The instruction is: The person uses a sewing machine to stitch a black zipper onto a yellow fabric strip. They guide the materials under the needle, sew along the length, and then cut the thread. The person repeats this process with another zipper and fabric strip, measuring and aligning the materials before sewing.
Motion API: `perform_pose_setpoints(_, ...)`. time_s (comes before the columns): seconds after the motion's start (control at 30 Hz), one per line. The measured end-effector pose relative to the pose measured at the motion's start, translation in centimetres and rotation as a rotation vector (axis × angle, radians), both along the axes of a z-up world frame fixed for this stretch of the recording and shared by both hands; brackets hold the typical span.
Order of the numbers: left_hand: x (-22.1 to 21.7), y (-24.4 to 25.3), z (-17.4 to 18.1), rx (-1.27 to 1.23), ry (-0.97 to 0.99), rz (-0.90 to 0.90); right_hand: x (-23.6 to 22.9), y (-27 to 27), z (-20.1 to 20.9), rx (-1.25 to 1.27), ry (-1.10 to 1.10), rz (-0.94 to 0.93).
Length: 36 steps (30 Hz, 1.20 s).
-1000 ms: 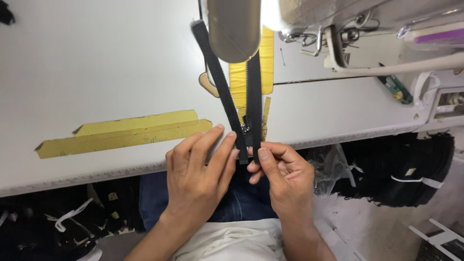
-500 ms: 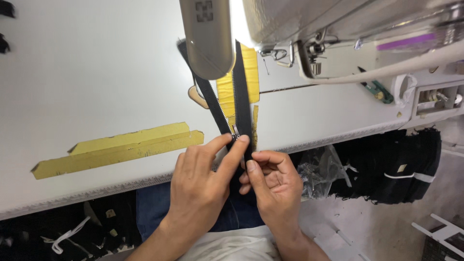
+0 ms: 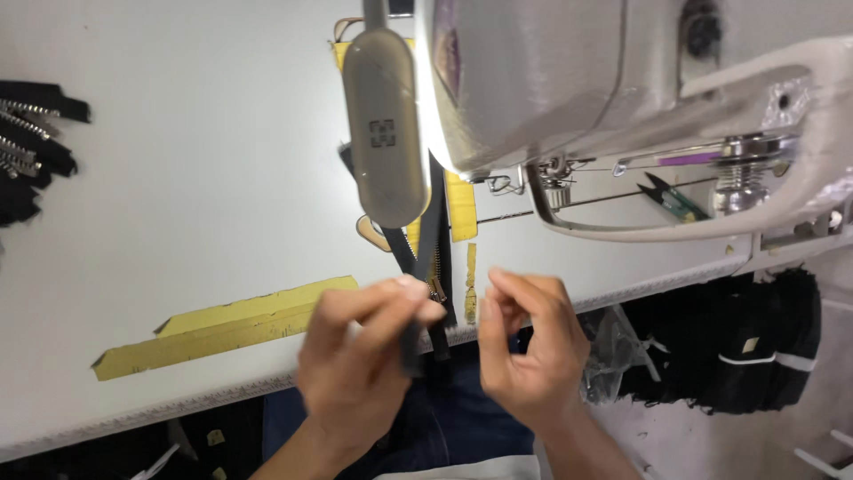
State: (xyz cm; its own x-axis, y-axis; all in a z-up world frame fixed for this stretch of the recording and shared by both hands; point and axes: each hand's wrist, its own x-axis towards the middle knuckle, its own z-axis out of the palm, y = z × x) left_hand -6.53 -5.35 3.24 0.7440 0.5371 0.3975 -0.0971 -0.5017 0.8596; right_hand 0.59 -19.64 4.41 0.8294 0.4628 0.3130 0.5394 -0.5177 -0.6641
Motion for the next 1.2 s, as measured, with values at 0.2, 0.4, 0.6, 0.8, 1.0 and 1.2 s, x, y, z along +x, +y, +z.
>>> perform_pose_setpoints(0.2,0.9,0.1,-0.1,-0.409,0.057,0.303,3.1,2.2,-0.6,-0.066,-0.185,0.008)
perform_pose_setpoints(0.4,0.7,-0.3,0.2,-0.069,0.115,0.219,5.2,3.2,-0.8,-0.169,-0.336,0.087)
perform_pose_setpoints(0.6,1.9,-0.8,1.0,0.451,-0.033,-0.072,7.1,3.4,-0.7,0.041,-0.371,0.302)
perform_pose_setpoints(0.8,1.2,0.2,0.1,0.575,-0.03,-0.252,6.1,2.6,-2.0,-0.057,-0.316,0.28)
perform_pose_setpoints(1.0,1.7,3.3,-1.6,0.651,0.229,-0.137,5.5,3.4,-3.4,-0.058,-0.313,0.298)
perform_pose_setpoints(1.2,2.6,3.9,-2.1,0.736,0.194,-0.135,5.2,3.4,-3.5,-0.185,-0.401,0.327)
